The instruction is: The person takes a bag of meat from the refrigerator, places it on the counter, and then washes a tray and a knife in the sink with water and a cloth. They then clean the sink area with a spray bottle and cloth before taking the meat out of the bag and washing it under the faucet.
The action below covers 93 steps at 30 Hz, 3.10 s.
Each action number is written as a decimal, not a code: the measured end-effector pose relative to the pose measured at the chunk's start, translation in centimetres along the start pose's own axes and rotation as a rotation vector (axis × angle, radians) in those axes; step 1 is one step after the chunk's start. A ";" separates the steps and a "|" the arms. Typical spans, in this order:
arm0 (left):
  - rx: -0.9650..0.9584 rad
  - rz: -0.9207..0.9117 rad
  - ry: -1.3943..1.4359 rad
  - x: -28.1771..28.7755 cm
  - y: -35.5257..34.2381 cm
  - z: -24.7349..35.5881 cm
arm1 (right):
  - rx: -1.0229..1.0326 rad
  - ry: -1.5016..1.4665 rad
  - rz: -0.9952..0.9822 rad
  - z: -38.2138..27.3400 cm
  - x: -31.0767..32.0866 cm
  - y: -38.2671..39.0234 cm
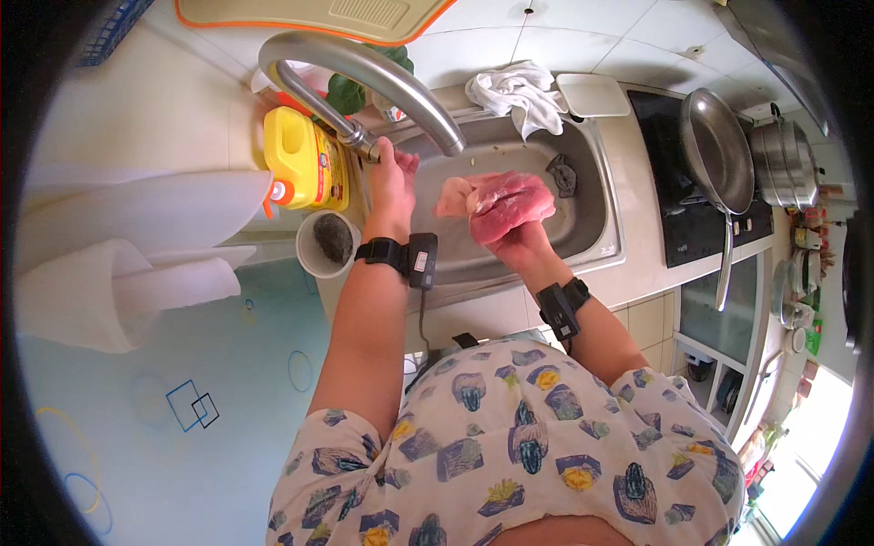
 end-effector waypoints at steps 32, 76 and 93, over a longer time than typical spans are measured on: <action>-0.113 -0.224 -0.553 0.0 7.9 -5.2 | -0.060 -0.066 0.335 2.0 5.8 -2.7; -0.663 -0.219 -1.096 -1.4 6.2 -3.9 | 0.150 0.540 0.022 -0.9 1.5 -2.0; 0.110 -0.423 -0.710 -0.3 10.2 -8.0 | 0.190 0.948 -0.176 -1.9 -0.2 -1.8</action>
Point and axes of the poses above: each hand's wrist, its own y-axis away from the middle knuckle, its own x-axis out of the back of the hand, z = x × y, the point moved 8 cm from there along -y, towards the middle knuckle, and after that the axes turned 7 degrees about z, right-handed, at the moved point
